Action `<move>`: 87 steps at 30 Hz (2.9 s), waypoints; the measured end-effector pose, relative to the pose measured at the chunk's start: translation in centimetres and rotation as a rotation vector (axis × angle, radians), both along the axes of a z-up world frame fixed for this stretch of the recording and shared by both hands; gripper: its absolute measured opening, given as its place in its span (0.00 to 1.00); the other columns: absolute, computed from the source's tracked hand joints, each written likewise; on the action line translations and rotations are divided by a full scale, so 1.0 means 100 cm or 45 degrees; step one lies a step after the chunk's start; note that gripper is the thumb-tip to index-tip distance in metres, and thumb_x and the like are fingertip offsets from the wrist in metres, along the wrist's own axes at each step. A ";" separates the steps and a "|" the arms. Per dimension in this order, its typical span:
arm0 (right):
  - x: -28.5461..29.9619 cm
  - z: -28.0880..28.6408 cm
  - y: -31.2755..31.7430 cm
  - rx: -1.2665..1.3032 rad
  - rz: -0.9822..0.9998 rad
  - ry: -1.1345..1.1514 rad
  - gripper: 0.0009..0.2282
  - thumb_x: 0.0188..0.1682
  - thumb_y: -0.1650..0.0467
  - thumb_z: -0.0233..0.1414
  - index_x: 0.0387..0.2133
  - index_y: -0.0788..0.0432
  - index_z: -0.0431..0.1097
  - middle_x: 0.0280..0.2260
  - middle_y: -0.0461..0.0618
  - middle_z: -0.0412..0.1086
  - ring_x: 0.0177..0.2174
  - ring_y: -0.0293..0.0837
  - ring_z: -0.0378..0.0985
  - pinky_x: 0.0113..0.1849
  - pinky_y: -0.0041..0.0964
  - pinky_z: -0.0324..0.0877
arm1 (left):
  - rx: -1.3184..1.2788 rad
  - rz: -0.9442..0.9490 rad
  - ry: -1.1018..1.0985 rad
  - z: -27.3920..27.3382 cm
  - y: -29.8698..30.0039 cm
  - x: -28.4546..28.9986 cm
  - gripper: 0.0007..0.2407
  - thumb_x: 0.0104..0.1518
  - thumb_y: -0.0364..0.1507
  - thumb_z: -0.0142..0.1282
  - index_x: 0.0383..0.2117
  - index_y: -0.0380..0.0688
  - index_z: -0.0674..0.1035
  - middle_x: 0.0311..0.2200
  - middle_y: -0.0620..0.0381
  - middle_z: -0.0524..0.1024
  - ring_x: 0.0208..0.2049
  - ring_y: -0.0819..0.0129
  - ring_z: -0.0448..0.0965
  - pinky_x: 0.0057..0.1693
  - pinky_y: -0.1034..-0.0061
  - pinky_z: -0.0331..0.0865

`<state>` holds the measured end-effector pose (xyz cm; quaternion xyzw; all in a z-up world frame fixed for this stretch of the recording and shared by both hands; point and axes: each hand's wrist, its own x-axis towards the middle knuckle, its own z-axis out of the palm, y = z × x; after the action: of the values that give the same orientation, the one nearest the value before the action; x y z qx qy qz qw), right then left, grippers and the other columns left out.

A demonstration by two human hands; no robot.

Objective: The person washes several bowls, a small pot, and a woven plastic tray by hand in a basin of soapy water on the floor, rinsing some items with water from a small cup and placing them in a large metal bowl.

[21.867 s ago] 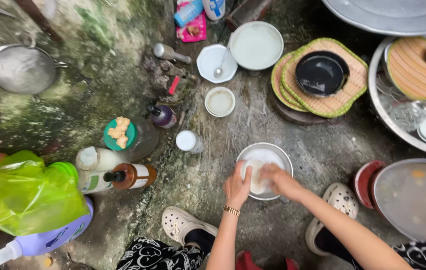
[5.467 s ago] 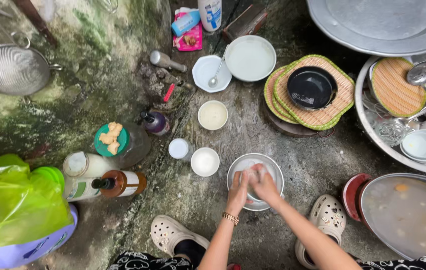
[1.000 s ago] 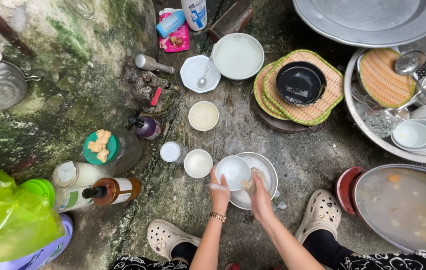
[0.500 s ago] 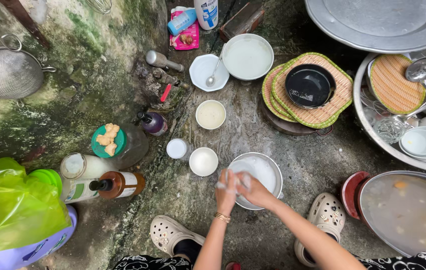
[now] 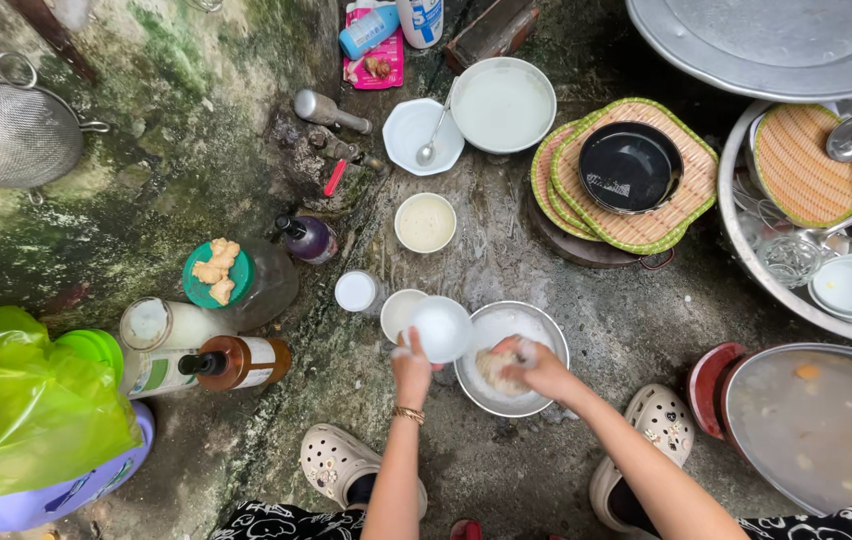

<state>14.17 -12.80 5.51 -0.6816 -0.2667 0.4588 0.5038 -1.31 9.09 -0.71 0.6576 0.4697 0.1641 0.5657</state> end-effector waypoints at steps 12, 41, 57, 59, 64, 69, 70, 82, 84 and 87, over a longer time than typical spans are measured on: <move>-0.010 -0.067 -0.001 -0.436 -0.280 -0.592 0.14 0.42 0.73 0.60 0.43 0.58 0.74 0.47 0.60 0.71 0.43 0.55 0.78 0.49 0.41 0.71 | 0.100 -0.103 1.020 0.006 0.065 0.010 0.24 0.61 0.49 0.46 0.20 0.43 0.83 0.15 0.55 0.82 0.22 0.63 0.84 0.36 0.65 0.74; -0.019 -0.112 0.035 -0.768 0.436 -0.944 0.24 0.42 0.79 0.49 0.54 0.55 0.66 0.64 0.62 0.52 0.61 0.66 0.57 0.59 0.49 0.59 | -1.445 -0.128 -0.676 -0.093 0.173 0.262 0.24 0.60 0.24 0.51 0.64 0.39 0.62 0.55 0.40 0.71 0.48 0.53 0.82 0.46 0.70 0.80; -0.029 -0.070 0.014 -0.611 0.351 -1.004 0.15 0.52 0.71 0.49 0.53 0.46 0.68 0.60 0.60 0.61 0.52 0.59 0.72 0.50 0.51 0.70 | -0.704 -0.050 -0.361 0.085 0.024 0.133 0.34 0.47 0.17 0.50 0.63 0.57 0.55 0.56 0.45 0.69 0.56 0.50 0.74 0.52 0.58 0.77; -0.023 -0.073 0.009 -0.656 0.065 -0.523 0.13 0.56 0.67 0.50 0.54 0.48 0.66 0.55 0.60 0.67 0.45 0.53 0.79 0.48 0.42 0.74 | -0.393 -0.071 -0.403 0.079 0.009 0.106 0.30 0.49 0.19 0.49 0.63 0.49 0.61 0.56 0.42 0.72 0.57 0.51 0.75 0.57 0.65 0.74; 0.001 -0.072 -0.025 0.172 -0.674 0.667 0.21 0.57 0.67 0.54 0.55 0.75 0.64 0.39 0.69 0.73 0.31 0.54 0.75 0.31 0.44 0.69 | 0.110 -0.245 0.051 0.081 -0.026 0.054 0.20 0.63 0.39 0.52 0.59 0.47 0.67 0.53 0.40 0.74 0.53 0.49 0.75 0.58 0.60 0.69; -0.033 -0.063 0.002 0.159 -0.266 -0.124 0.25 0.44 0.73 0.51 0.59 0.57 0.66 0.46 0.54 0.76 0.43 0.48 0.76 0.44 0.43 0.70 | -0.119 -0.267 0.015 0.085 -0.068 0.037 0.23 0.64 0.48 0.41 0.57 0.46 0.70 0.57 0.40 0.69 0.54 0.51 0.75 0.57 0.59 0.69; -0.042 -0.053 0.002 0.242 -0.042 -0.279 0.23 0.44 0.75 0.52 0.57 0.59 0.69 0.48 0.56 0.77 0.47 0.50 0.77 0.49 0.44 0.69 | -0.048 -0.261 -0.043 0.083 -0.070 0.029 0.24 0.64 0.49 0.41 0.56 0.44 0.70 0.55 0.39 0.72 0.54 0.49 0.75 0.58 0.59 0.68; -0.029 -0.017 -0.019 -0.393 0.378 -0.737 0.15 0.43 0.68 0.58 0.44 0.54 0.68 0.47 0.57 0.68 0.44 0.54 0.76 0.48 0.43 0.73 | -0.302 -0.414 0.210 0.097 -0.091 0.013 0.26 0.62 0.52 0.38 0.57 0.48 0.72 0.46 0.38 0.80 0.41 0.48 0.83 0.44 0.63 0.74; -0.032 -0.018 0.000 -0.143 -0.102 -0.608 0.14 0.46 0.70 0.55 0.45 0.56 0.67 0.43 0.56 0.71 0.43 0.53 0.78 0.49 0.45 0.72 | -0.371 -0.366 0.130 0.100 -0.093 0.014 0.26 0.61 0.52 0.40 0.57 0.49 0.71 0.47 0.40 0.78 0.44 0.51 0.82 0.43 0.63 0.77; -0.030 0.001 0.009 -0.193 -0.224 0.047 0.15 0.52 0.69 0.50 0.52 0.50 0.65 0.41 0.55 0.73 0.39 0.62 0.72 0.48 0.59 0.66 | -0.366 -0.298 -0.006 0.091 -0.100 0.025 0.26 0.60 0.52 0.42 0.57 0.51 0.70 0.51 0.45 0.75 0.49 0.51 0.80 0.44 0.58 0.80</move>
<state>11.18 -11.92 5.59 -0.7299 -0.1611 0.4440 0.4940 1.21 -0.96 8.40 0.6197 0.4073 0.0299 0.6702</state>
